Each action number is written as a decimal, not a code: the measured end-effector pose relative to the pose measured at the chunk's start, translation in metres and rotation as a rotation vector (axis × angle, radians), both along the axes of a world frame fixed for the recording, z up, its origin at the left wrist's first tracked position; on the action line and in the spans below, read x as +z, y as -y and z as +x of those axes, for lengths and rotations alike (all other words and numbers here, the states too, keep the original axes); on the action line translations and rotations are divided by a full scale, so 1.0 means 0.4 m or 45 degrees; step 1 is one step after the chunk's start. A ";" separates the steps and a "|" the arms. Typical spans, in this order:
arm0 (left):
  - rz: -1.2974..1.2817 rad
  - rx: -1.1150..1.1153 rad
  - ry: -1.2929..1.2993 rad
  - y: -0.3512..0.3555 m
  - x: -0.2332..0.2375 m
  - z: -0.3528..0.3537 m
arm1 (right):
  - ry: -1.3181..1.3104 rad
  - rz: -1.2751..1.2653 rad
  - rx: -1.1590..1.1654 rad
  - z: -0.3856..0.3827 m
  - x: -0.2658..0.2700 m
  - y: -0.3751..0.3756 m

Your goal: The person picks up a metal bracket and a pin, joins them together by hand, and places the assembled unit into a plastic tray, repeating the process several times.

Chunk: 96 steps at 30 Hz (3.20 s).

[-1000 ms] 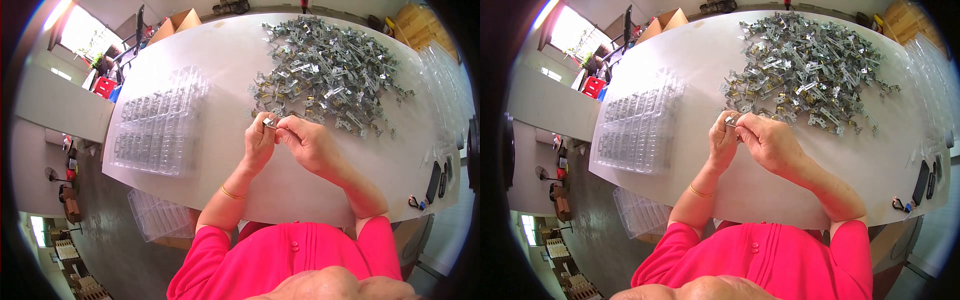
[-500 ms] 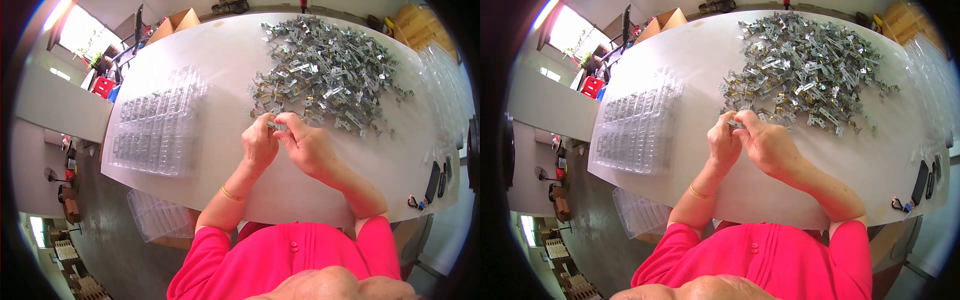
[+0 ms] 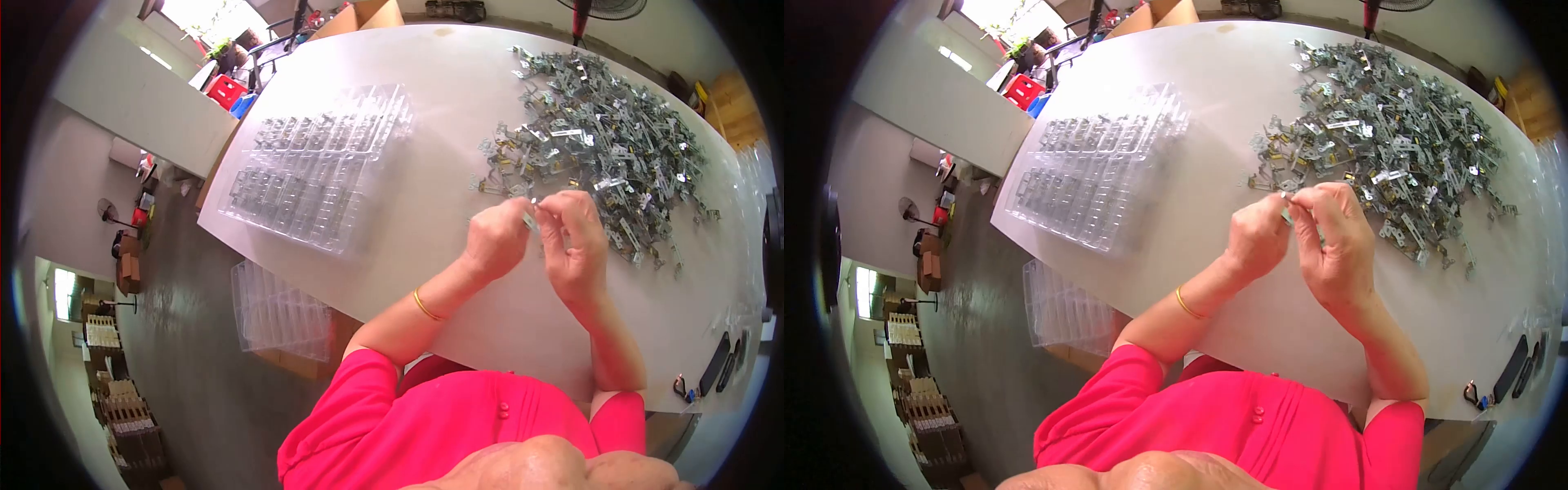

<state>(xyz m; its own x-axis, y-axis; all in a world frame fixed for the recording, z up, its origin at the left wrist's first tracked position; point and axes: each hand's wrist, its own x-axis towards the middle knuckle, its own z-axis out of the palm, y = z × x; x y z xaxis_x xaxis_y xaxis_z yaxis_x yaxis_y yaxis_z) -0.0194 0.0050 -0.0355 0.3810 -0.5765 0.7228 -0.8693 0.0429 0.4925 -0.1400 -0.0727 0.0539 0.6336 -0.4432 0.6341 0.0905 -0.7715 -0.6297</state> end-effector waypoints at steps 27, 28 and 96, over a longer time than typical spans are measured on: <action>0.011 -0.221 -0.391 -0.011 0.014 0.024 | -0.385 0.126 -0.025 -0.014 -0.022 0.029; -0.002 -0.199 -0.248 -0.011 0.018 0.021 | -0.388 0.127 -0.032 -0.015 -0.019 0.029; 0.028 -0.468 -0.619 -0.010 0.052 0.013 | -0.263 -0.195 -0.117 -0.025 -0.004 0.079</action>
